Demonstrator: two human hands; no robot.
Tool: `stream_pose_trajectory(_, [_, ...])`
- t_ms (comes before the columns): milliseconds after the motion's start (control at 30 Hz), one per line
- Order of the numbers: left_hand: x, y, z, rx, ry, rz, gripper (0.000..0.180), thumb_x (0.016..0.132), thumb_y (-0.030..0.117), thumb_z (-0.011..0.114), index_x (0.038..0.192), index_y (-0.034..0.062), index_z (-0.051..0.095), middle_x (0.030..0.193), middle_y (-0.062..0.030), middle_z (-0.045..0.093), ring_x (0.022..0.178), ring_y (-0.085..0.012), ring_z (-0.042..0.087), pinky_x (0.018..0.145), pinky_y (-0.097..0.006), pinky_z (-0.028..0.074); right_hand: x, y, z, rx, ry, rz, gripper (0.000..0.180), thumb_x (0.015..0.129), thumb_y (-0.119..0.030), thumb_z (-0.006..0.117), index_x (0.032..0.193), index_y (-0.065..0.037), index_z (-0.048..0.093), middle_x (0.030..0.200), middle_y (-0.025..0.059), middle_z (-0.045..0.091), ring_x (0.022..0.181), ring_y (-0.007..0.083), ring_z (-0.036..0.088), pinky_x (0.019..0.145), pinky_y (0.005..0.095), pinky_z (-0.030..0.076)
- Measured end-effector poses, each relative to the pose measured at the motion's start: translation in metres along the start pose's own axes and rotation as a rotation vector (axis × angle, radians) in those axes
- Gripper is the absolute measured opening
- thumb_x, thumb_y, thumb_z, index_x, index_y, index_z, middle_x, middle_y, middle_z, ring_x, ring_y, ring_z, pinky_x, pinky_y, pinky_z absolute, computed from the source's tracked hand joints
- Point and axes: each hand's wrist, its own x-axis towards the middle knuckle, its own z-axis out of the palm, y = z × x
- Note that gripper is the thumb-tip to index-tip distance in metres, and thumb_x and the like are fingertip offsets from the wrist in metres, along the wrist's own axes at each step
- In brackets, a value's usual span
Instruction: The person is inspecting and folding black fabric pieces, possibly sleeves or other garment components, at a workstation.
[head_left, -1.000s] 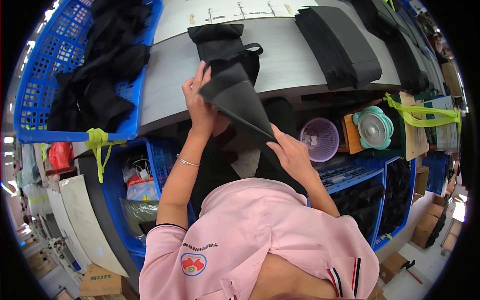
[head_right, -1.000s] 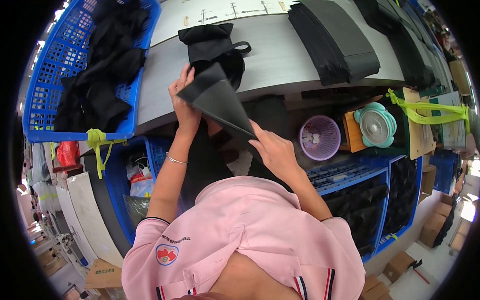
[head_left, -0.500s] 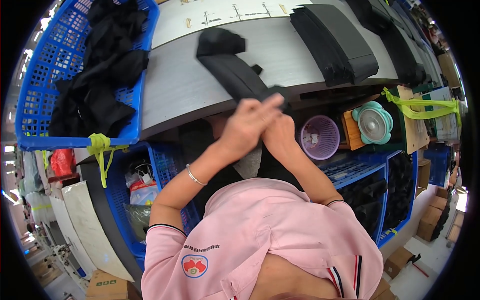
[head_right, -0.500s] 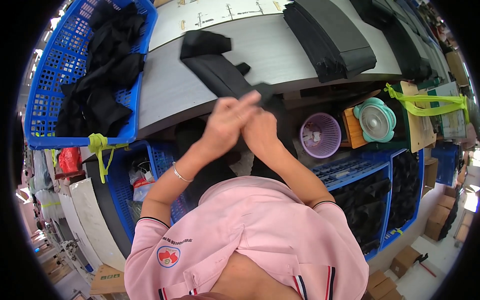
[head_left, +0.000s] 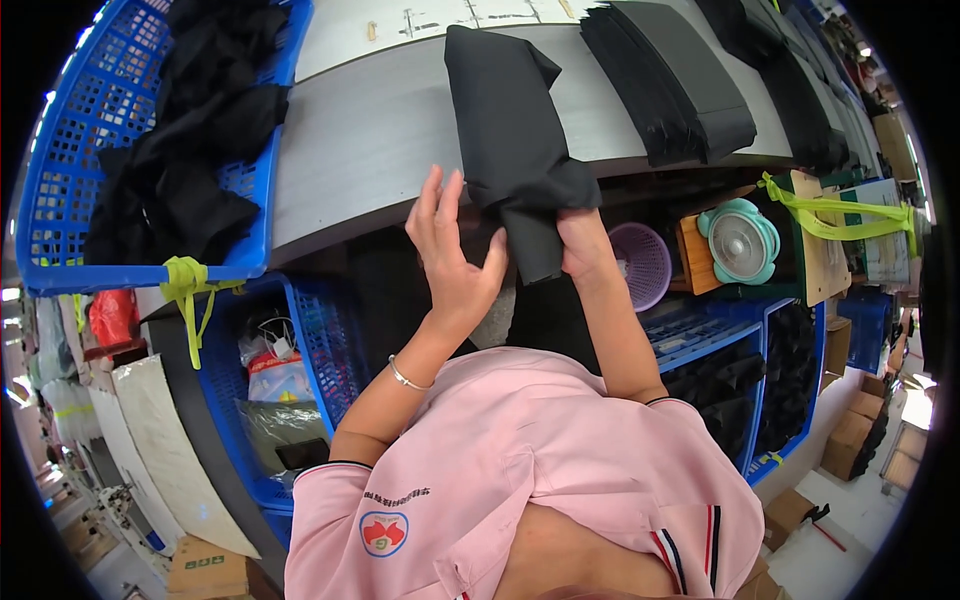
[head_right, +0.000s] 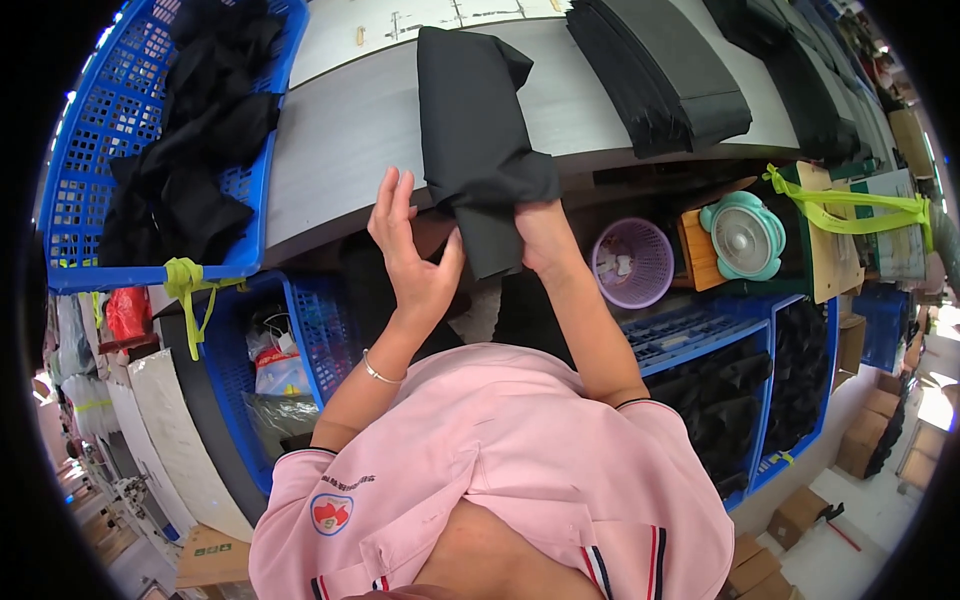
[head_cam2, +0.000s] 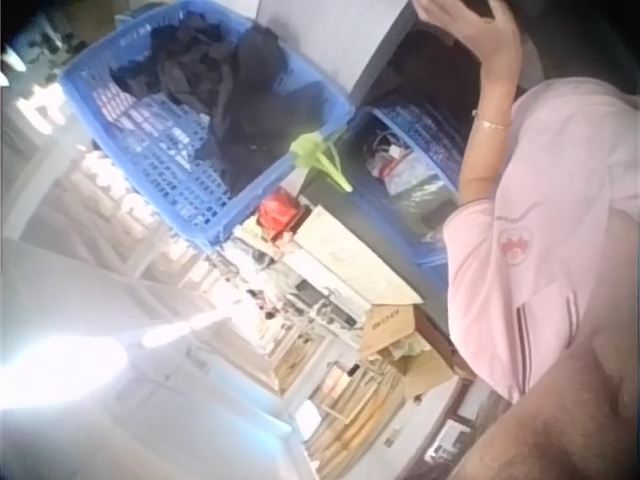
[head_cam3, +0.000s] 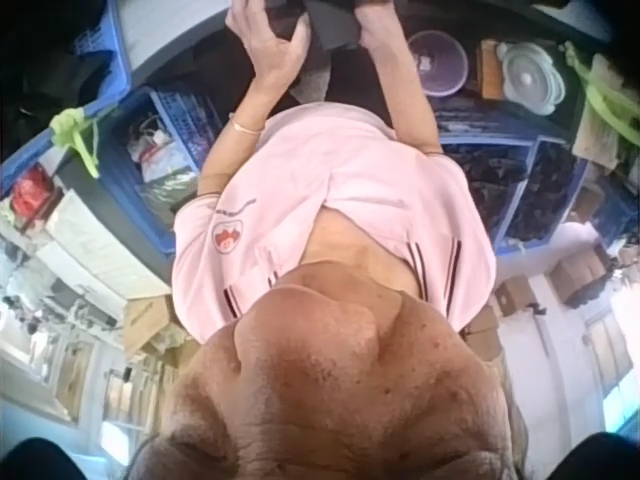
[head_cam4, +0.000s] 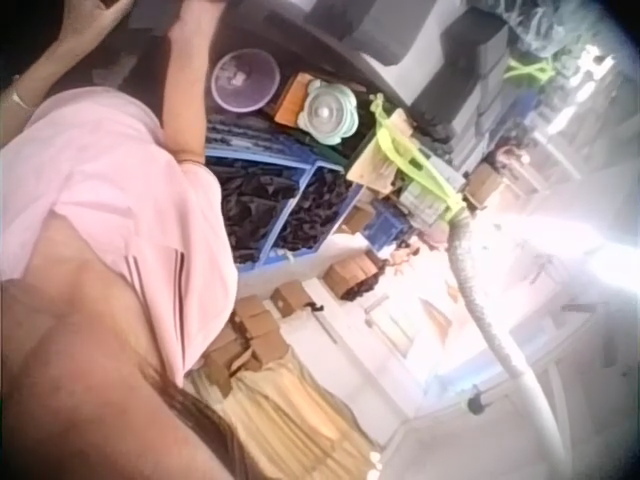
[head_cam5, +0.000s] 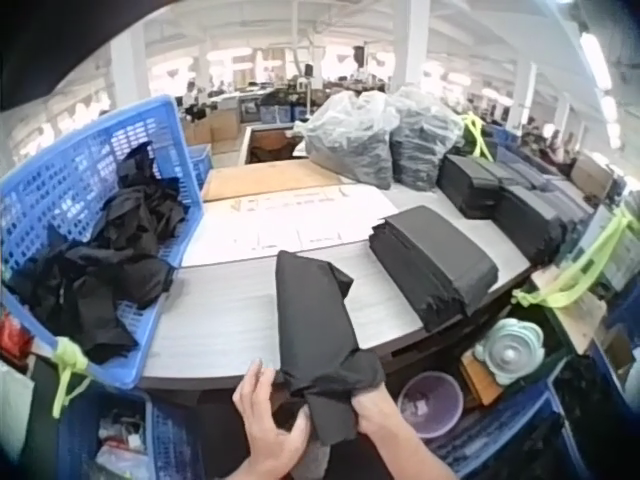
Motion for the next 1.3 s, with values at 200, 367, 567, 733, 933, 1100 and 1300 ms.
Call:
stream_pose_trajectory(200, [0.008,-0.005,0.007,-0.149,0.163,-0.095,0.051,0.068,-0.017,0.063,0.112,0.0081,0.071,0.104,-0.0069,0.061,0.085,-0.0214,0.058,0.067,-0.029,0.050,-0.009,0.005,0.000,0.156,-0.015,-0.024,0.039,0.094,-0.021,0.067,0.126,-0.002,0.059,0.118,0.0079,0.065,0.102,0.0179,0.066,0.088,0.0351,0.057])
stream_pose_trajectory(367, [-0.003,-0.010,0.001,-0.060,0.116,0.147,0.042,0.068,-0.020,0.059,0.097,0.0071,0.072,0.094,-0.0048,0.061,0.072,-0.0135,0.052,0.058,-0.025,0.045,-0.005,0.009,-0.011,0.189,0.036,-0.014,0.037,0.094,-0.019,0.065,0.126,-0.002,0.058,0.118,0.0083,0.065,0.103,0.0182,0.066,0.089,0.0354,0.056])
stream_pose_trajectory(567, [-0.010,-0.005,0.005,-0.111,0.095,-0.017,0.057,0.069,-0.019,0.057,0.118,0.0062,0.067,0.111,-0.0065,0.058,0.074,-0.0092,0.051,0.058,-0.022,0.045,-0.005,0.023,-0.001,0.224,0.026,-0.028,0.035,0.095,-0.019,0.065,0.126,-0.003,0.058,0.117,0.0082,0.065,0.103,0.0182,0.066,0.088,0.0354,0.057])
stream_pose_trajectory(733, [-0.002,0.005,0.014,-0.208,0.054,-0.059,0.058,0.070,-0.019,0.060,0.122,0.0065,0.068,0.111,-0.0060,0.059,0.075,-0.0080,0.053,0.059,-0.021,0.046,-0.002,0.028,-0.003,0.265,0.016,-0.045,0.035,0.095,-0.020,0.066,0.125,-0.003,0.058,0.116,0.0092,0.065,0.102,0.0188,0.067,0.086,0.0350,0.058])
stream_pose_trajectory(933, [-0.006,0.017,0.018,-0.273,0.055,-0.092,0.065,0.063,-0.019,0.057,0.122,0.0072,0.068,0.106,-0.0082,0.061,0.075,-0.0148,0.057,0.057,-0.025,0.049,0.004,0.028,-0.011,0.363,-0.155,-0.015,0.032,0.096,-0.024,0.063,0.120,-0.002,0.061,0.109,0.0094,0.068,0.093,0.0189,0.069,0.079,0.0346,0.060])
stream_pose_trajectory(1100, [-0.007,0.015,0.016,-0.292,0.054,-0.099,0.066,0.063,-0.018,0.058,0.122,0.0076,0.068,0.106,-0.0078,0.060,0.074,-0.0144,0.057,0.057,-0.025,0.049,-0.001,0.028,-0.007,0.240,-0.113,-0.120,0.034,0.096,-0.025,0.062,0.121,-0.002,0.060,0.110,0.0093,0.068,0.093,0.0196,0.069,0.078,0.0349,0.060])
stream_pose_trajectory(1300, [-0.007,0.011,0.012,-0.276,0.052,-0.067,0.068,0.062,-0.019,0.057,0.123,0.0084,0.069,0.106,-0.0064,0.059,0.072,-0.0131,0.055,0.056,-0.025,0.048,-0.002,0.030,-0.005,0.240,-0.047,-0.193,0.040,0.098,-0.028,0.059,0.129,-0.003,0.056,0.119,0.0100,0.065,0.101,0.0204,0.067,0.086,0.0356,0.059])
